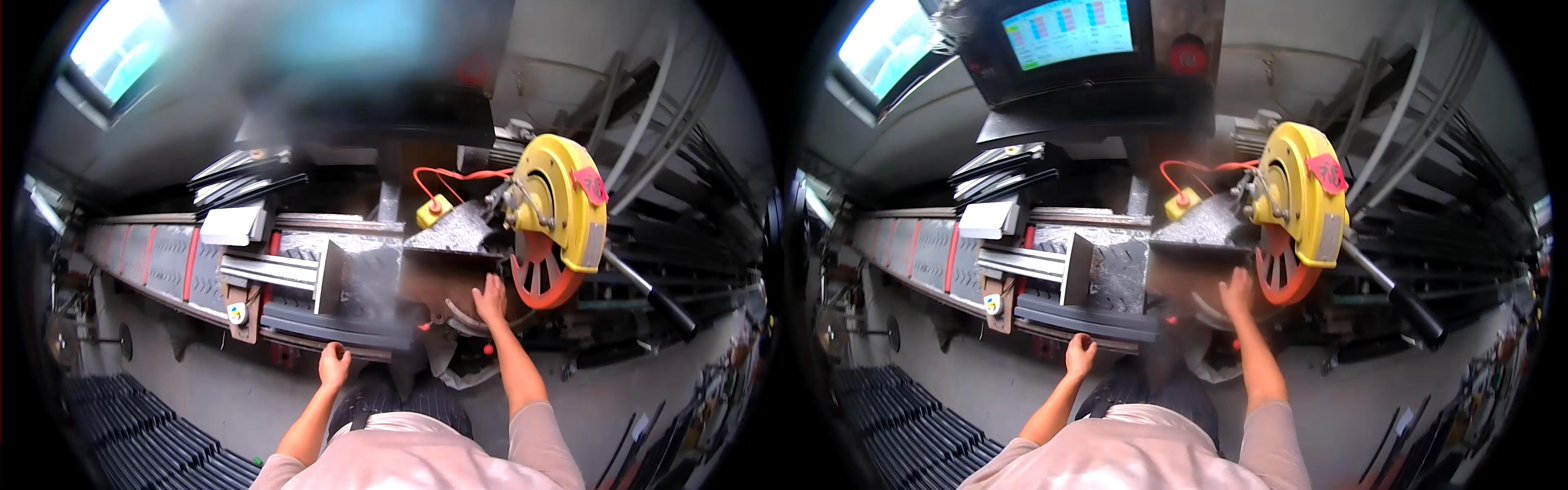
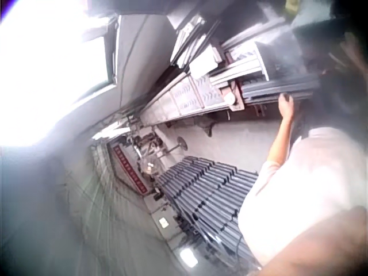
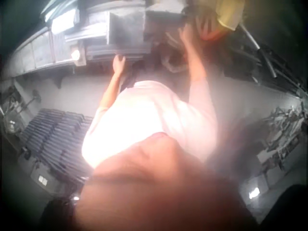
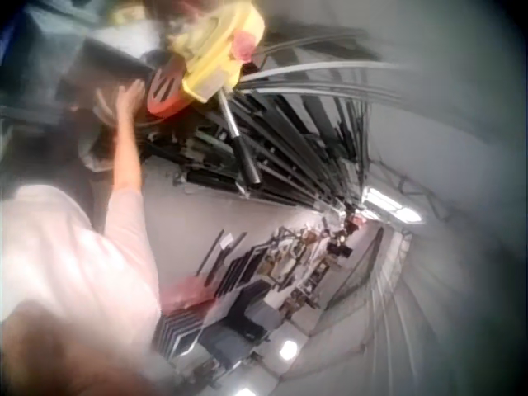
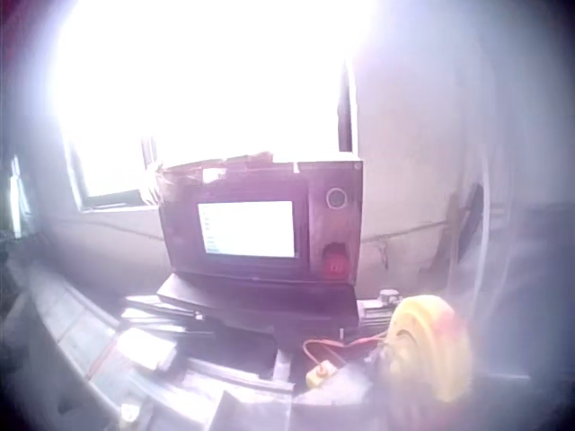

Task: The person cuts metal profiles using a saw machine after entering settings on its touchscreen monitor, carries the profiles across the workshop, and inserts them into window frames by hand.

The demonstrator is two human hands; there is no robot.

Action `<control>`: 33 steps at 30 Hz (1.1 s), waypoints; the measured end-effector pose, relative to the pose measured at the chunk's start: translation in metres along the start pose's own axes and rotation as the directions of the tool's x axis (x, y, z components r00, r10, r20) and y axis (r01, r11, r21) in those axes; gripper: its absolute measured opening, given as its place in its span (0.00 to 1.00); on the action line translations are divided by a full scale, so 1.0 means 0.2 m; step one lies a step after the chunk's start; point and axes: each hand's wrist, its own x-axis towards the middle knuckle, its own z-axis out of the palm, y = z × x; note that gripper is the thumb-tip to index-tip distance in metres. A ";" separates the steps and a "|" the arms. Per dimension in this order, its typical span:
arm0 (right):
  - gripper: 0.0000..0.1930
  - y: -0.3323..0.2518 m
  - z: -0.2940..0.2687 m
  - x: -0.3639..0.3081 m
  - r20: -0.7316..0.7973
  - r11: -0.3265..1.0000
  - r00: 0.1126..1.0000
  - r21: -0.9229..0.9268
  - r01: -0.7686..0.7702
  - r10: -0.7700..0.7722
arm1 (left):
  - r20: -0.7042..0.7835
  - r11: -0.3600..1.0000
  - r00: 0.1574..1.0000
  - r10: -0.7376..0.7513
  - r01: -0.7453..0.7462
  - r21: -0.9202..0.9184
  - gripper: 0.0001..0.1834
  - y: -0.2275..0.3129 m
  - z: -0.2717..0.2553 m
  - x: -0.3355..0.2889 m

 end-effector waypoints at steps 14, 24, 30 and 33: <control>0.46 0.46 -0.02 0.08 -0.085 0.959 0.991 0.273 -0.073 0.100 | -0.355 0.949 0.911 0.209 -0.277 -0.152 0.10 0.61 -0.23 0.15; 0.13 -0.56 -0.16 -0.42 0.121 0.942 0.993 0.335 -0.029 -0.013 | -0.452 0.843 0.712 0.538 -0.437 0.314 0.22 0.63 -0.15 1.01; 0.10 -1.12 -0.38 -0.26 0.016 0.889 0.988 0.437 0.133 -0.155 | -0.257 0.897 0.862 0.437 -0.398 0.192 0.21 0.58 -0.05 1.11; 0.08 -1.33 -0.57 -0.08 -0.165 0.828 0.951 0.468 0.308 -0.261 | -0.253 0.892 0.856 0.450 -0.414 0.183 0.20 0.56 -0.01 1.15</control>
